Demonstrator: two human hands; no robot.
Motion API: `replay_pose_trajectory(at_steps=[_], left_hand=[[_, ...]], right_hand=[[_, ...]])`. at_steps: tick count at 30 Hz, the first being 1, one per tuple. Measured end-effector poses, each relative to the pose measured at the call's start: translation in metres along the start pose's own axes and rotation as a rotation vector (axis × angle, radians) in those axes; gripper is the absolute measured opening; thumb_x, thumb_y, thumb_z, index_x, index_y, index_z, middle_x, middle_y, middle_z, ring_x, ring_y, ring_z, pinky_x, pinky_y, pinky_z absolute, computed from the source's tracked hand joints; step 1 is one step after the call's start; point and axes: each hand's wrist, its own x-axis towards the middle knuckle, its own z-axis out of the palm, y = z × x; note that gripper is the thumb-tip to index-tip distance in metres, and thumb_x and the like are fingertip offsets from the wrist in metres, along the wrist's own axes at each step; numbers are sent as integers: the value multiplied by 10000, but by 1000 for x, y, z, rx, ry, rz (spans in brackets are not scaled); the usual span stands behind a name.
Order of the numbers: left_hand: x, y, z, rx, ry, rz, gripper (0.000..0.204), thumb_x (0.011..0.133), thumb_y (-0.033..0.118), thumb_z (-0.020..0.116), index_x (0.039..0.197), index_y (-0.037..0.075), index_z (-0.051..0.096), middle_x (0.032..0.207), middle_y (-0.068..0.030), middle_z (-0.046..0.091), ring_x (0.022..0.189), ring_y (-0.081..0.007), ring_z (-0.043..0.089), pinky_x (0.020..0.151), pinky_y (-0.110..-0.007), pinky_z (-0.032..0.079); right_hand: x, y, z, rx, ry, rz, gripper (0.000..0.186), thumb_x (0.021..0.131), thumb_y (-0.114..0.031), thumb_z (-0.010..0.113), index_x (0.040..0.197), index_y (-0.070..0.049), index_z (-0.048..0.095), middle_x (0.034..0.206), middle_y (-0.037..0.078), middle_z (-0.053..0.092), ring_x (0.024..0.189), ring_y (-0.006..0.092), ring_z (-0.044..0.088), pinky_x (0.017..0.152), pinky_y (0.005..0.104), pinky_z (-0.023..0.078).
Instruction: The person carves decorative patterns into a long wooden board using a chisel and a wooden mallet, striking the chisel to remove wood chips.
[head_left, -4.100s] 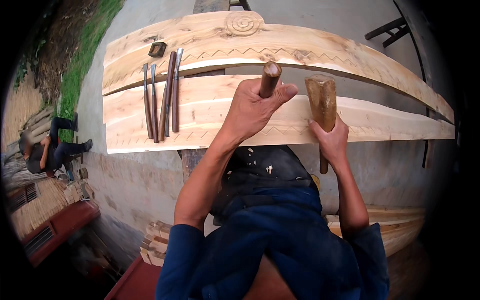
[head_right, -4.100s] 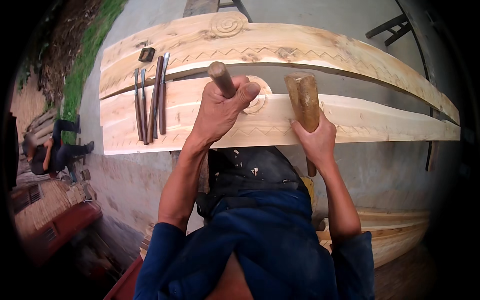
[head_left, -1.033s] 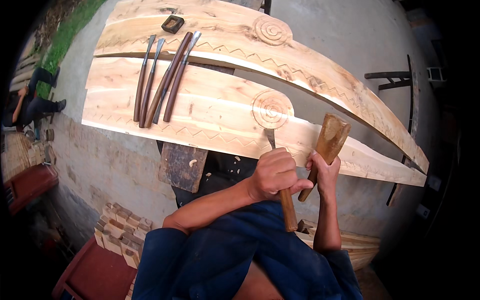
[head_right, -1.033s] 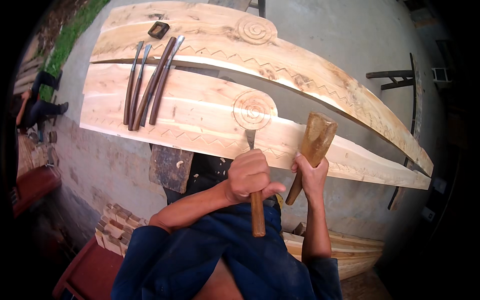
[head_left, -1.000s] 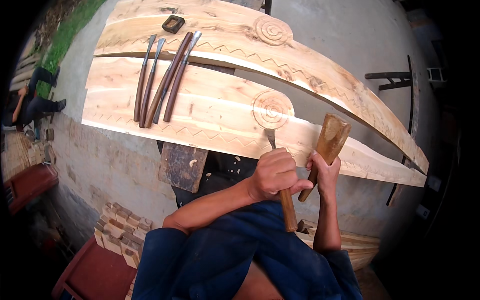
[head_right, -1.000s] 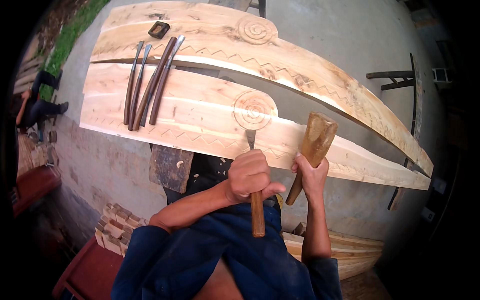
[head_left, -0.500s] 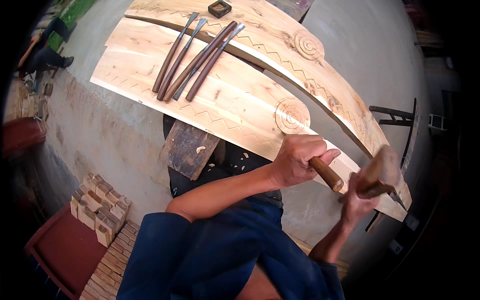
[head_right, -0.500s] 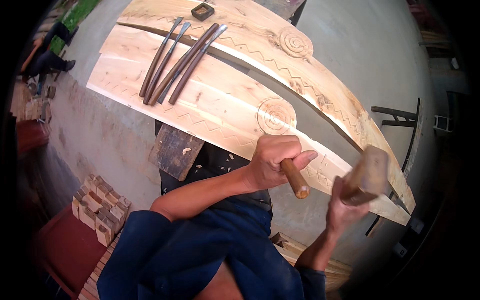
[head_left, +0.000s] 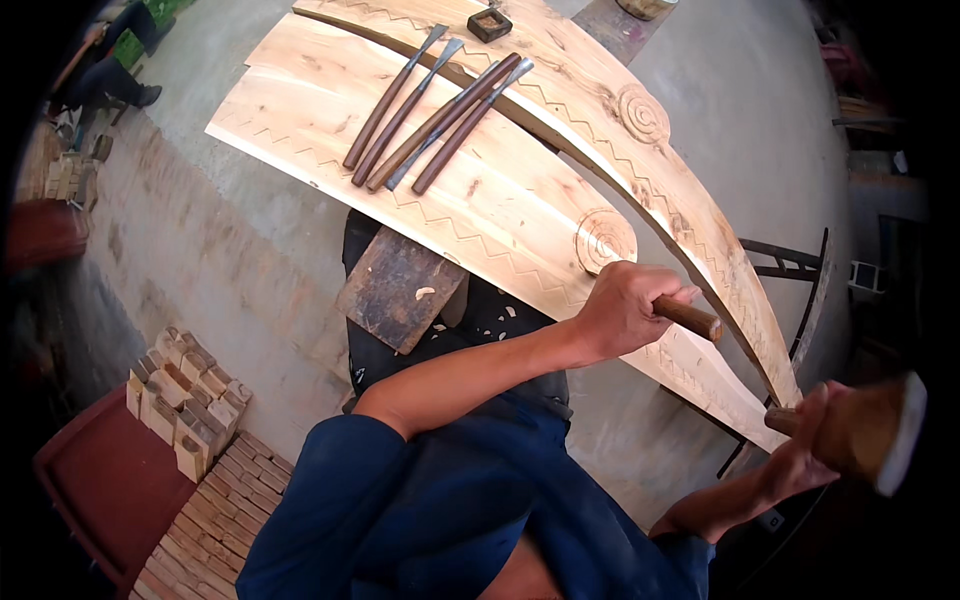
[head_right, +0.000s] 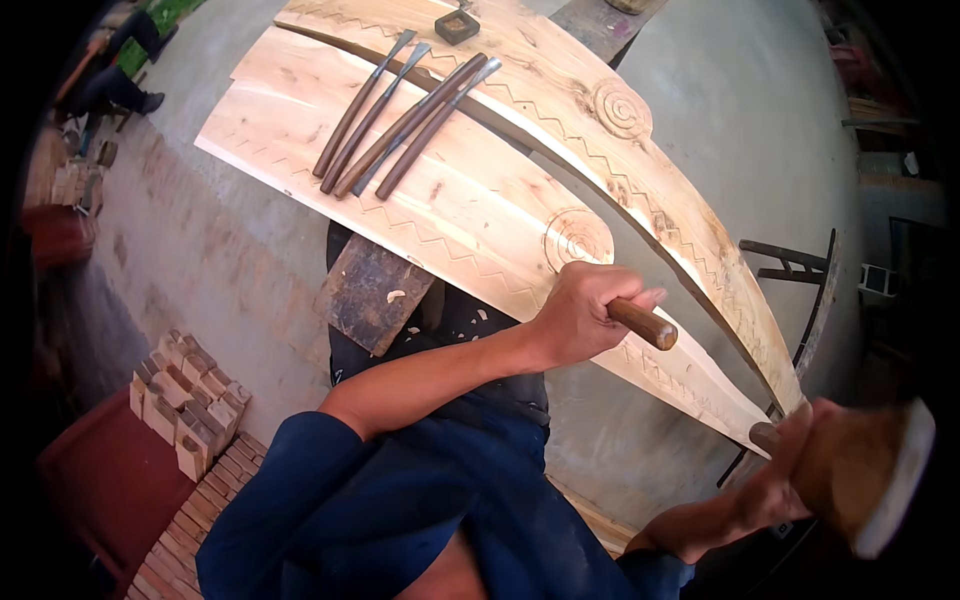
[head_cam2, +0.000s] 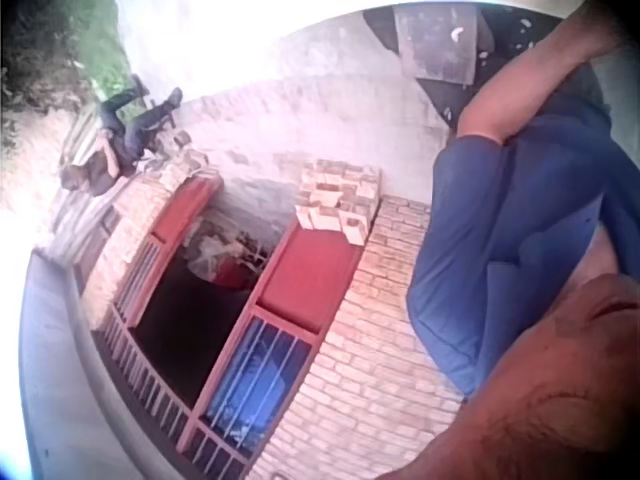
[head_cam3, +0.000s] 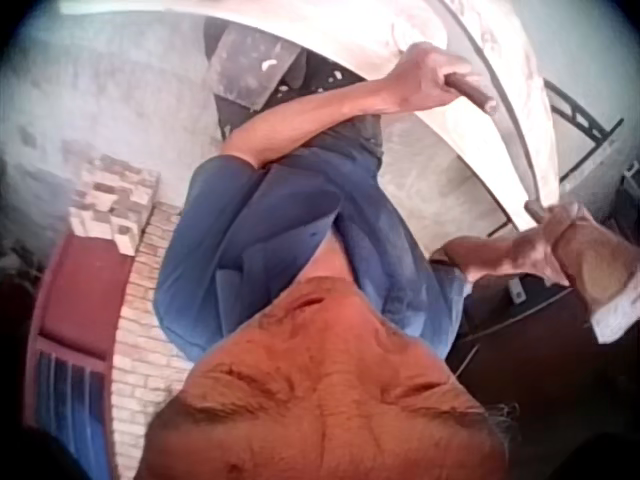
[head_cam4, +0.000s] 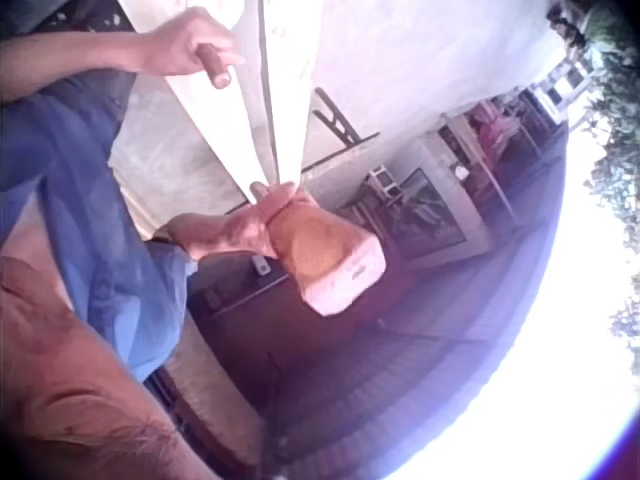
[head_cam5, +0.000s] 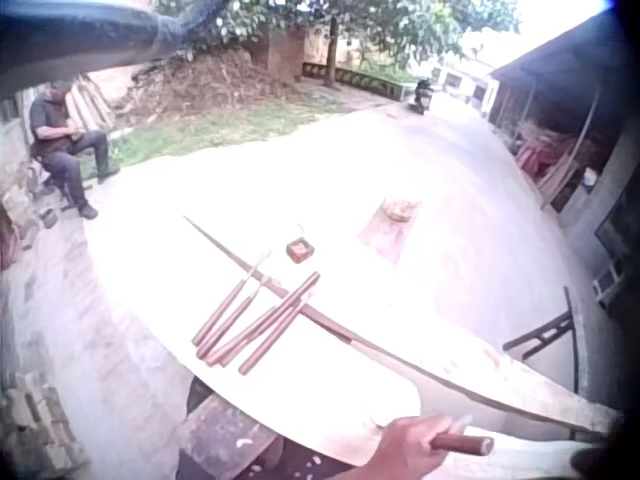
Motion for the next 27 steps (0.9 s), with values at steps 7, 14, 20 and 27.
replay_pose_trajectory(at_steps=[7, 14, 20, 27], left_hand=[[2, -5, -20, 83, 116, 16, 432, 921, 106, 775, 667, 34, 432, 598, -163, 445, 516, -346, 460, 501, -420, 368], [-8, 1, -13, 16, 20, -12, 495, 944, 174, 760, 668, 18, 379, 601, -160, 424, 531, -365, 466, 528, -423, 344], [-6, -2, -5, -54, -1, -3, 460, 891, 141, 783, 686, 12, 392, 615, -180, 422, 564, -371, 460, 558, -418, 354], [-3, -4, 0, -72, 4, -25, 406, 858, 87, 762, 690, -1, 403, 622, -198, 428, 572, -377, 453, 566, -420, 360]], right_hand=[[-25, -8, 47, -184, -486, -107, 342, 897, 7, 613, 1234, -7, 555, 999, 209, 645, 876, 409, 641, 776, 420, 519], [-48, 32, 33, 62, -212, 307, 383, 906, -25, 700, 1269, 17, 586, 931, 162, 646, 753, 298, 668, 743, 473, 583], [-82, 58, 60, 337, -448, 747, 359, 956, -71, 720, 1265, 49, 581, 1054, 184, 622, 860, 248, 677, 876, 575, 645], [-145, 76, 117, 343, -451, 762, 334, 898, -98, 804, 1107, 123, 665, 799, 150, 685, 697, 240, 631, 665, 414, 538]])
